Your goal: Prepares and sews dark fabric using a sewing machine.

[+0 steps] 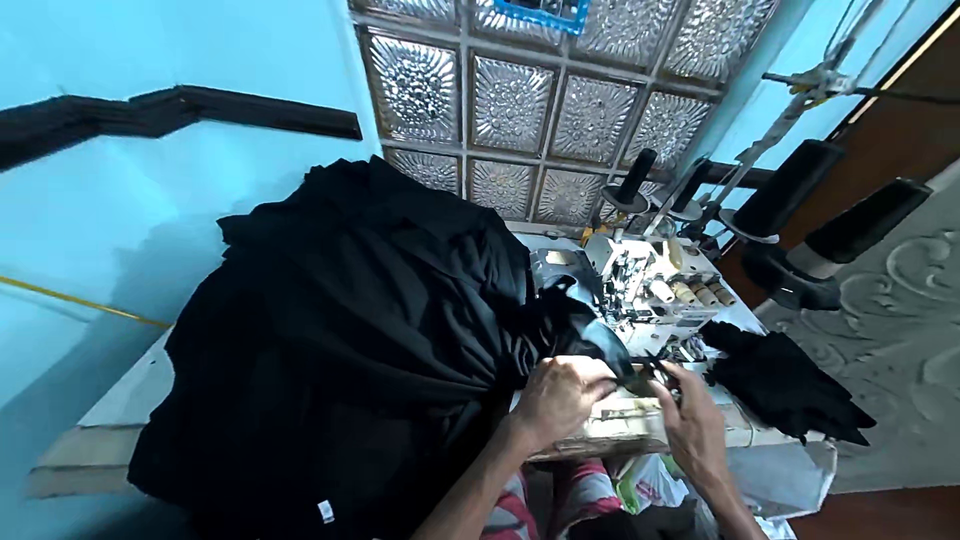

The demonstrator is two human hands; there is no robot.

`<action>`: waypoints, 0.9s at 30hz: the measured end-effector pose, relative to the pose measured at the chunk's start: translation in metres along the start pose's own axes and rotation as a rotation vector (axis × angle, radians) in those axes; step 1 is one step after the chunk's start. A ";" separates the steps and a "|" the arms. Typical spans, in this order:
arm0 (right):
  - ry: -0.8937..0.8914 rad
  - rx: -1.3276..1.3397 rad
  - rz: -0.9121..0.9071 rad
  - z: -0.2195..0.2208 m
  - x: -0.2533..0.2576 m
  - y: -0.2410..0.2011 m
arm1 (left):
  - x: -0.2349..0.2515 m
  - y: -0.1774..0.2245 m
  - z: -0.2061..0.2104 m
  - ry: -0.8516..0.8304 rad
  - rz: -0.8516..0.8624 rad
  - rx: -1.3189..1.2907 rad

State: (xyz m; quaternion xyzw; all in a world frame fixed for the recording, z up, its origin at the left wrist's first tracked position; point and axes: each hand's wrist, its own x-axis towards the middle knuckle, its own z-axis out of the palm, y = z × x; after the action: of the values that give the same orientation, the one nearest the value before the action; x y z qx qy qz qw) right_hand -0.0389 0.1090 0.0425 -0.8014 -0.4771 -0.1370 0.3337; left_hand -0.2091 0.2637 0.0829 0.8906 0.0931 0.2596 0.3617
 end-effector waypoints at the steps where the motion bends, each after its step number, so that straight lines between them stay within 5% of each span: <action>1: 0.007 -0.048 0.039 -0.002 -0.006 0.019 | -0.006 0.006 -0.004 -0.012 0.091 -0.065; 4: 0.029 -0.192 0.062 0.003 -0.017 0.074 | -0.023 0.024 -0.008 0.001 0.244 -0.116; 8: -0.077 -0.152 0.068 0.006 -0.020 0.091 | -0.039 0.032 -0.007 -0.024 0.171 -0.054; 12: -0.105 0.223 -0.109 -0.013 -0.009 0.030 | -0.054 0.035 -0.002 -0.047 0.103 -0.071; 14: -0.272 0.445 -0.287 -0.024 -0.003 -0.005 | -0.060 0.034 0.001 -0.027 0.111 -0.072; 18: -0.567 0.413 -0.529 -0.023 0.012 -0.041 | -0.070 0.036 -0.002 0.028 0.104 -0.127; 23: -0.371 0.663 -0.440 -0.024 0.012 -0.037 | -0.073 0.027 -0.006 0.278 -0.090 -0.199; 27: -0.251 0.535 -0.483 -0.023 0.005 -0.043 | -0.071 0.018 -0.002 0.371 -0.112 -0.083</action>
State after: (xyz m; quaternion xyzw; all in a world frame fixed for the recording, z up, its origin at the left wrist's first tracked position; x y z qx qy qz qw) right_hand -0.0711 0.1105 0.0795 -0.5610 -0.7082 0.0171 0.4282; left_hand -0.2705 0.2270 0.0683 0.8053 0.1968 0.4022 0.3886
